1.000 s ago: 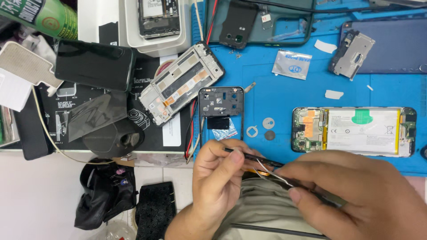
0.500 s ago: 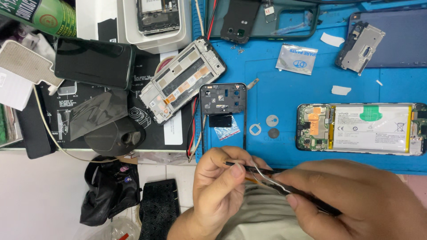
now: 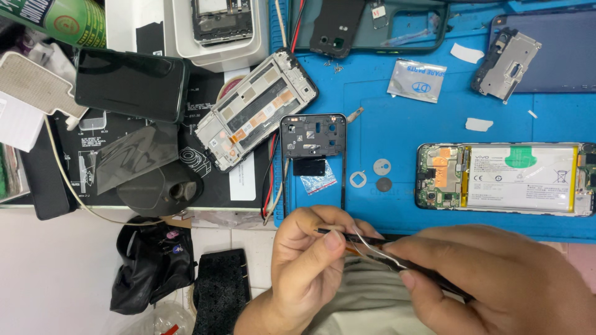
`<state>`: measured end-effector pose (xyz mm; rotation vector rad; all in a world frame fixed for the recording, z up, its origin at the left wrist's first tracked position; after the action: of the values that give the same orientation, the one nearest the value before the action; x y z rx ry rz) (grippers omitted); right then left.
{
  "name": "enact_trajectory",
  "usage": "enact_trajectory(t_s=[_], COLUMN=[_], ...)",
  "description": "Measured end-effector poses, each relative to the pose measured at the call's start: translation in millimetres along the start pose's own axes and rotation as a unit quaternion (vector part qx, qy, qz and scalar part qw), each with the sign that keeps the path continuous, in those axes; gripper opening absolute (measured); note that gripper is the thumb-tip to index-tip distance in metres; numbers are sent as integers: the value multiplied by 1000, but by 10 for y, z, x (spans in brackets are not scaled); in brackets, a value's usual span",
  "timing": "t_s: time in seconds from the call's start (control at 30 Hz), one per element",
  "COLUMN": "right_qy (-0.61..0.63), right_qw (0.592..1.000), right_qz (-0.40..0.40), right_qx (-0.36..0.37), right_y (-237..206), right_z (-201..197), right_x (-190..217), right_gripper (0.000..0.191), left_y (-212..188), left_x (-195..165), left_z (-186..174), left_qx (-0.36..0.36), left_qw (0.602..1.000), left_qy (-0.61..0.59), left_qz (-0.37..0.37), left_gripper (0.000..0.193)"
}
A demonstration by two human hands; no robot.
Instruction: The person works at a repair bench with a partially disassembled smartphone. They peel a black adhesive layer from a plastic mid-frame plate, press the plate into the phone frame, then use tweezers to handle and position a thin flex-cable component.
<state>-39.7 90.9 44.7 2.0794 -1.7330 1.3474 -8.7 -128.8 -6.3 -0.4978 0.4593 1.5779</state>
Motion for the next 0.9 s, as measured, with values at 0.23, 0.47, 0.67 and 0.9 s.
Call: enact_trajectory(t_s=[0.23, 0.47, 0.67, 0.9], right_qy=[-127, -153, -58, -148], right_qw=[983, 979, 989, 987], right_qz=[-101, -105, -117, -53], right_qx=[-81, -81, -64, -40], right_y=[-49, -36, 56, 52], right_z=[76, 115, 18, 68], right_x=[30, 37, 28, -27], right_gripper=[33, 23, 27, 36], left_y=[9, 15, 41, 53], left_x=[55, 106, 93, 67], left_z=[9, -3, 6, -3], left_qx=[-5, -3, 6, 17], left_qw=[1000, 1000, 1000, 998], left_qy=[-3, 13, 21, 62], left_qz=[-11, -18, -20, -28], left_gripper=[4, 5, 7, 9])
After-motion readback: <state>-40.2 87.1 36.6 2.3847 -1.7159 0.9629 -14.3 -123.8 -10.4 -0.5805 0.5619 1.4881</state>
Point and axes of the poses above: each hand's wrist, its own y-axis towards the middle knuckle, its own z-axis out of the palm, x = y × z, the point moved 2 cm from there along y, towards the middle knuckle, and after that the axes turned 9 degrees about z, right-handed, at the moved point
